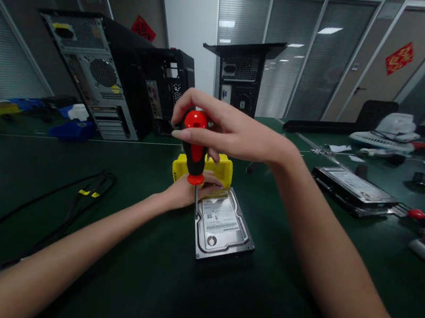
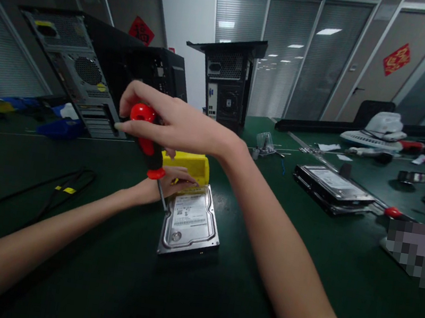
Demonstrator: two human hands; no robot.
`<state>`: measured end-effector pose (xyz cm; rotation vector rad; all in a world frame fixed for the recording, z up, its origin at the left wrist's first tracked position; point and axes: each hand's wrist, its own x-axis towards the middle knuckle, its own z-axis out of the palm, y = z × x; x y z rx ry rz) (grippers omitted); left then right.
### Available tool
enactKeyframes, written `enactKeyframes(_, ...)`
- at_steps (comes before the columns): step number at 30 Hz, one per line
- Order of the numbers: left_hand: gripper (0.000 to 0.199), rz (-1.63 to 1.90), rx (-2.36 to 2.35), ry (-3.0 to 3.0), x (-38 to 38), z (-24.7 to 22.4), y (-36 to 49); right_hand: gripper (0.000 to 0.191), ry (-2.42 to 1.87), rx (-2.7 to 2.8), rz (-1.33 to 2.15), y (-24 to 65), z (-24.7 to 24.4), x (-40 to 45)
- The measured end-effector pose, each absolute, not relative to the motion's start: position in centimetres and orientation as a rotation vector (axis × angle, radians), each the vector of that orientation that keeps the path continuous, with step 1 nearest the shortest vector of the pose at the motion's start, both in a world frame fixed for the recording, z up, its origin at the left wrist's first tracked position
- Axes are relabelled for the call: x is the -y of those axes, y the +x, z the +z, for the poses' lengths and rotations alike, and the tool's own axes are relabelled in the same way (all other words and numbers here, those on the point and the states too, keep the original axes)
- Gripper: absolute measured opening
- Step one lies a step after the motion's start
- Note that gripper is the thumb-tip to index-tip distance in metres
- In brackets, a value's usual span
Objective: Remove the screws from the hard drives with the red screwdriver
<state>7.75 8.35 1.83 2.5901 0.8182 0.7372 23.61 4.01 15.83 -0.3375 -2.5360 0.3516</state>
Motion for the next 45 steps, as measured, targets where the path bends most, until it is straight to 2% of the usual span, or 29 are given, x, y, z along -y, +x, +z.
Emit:
enactKeyframes(6, 0.027, 0.515, -0.805, 2.955, -9.5, 2.5, 8.8, 0.021, -0.348, 2.406, 0.213, 23.3, 15.9, -4.0)
enactKeyframes(19, 0.030, 0.069, -0.882, 3.248, -10.0, 3.5, 11.2, 0.030, -0.457, 2.272, 0.284, 26.9, 17.8, -3.2)
enactKeyframes(32, 0.028, 0.025, -0.850, 3.267, -9.6, 3.8, 12.4, 0.037, -0.701, 2.178, 0.155, 30.4, 18.4, -3.1)
enactKeyframes(38, 0.031, 0.110, -0.902, 3.178, -9.7, 3.4, 12.0, 0.038, -0.783, 2.201, 0.108, 30.6, 18.2, -3.3)
enactKeyframes(45, 0.029, 0.216, -0.860, 3.119, -10.0, 2.8, 11.6, 0.057, -0.947, 2.166, 0.041, 31.2, 17.8, -4.4)
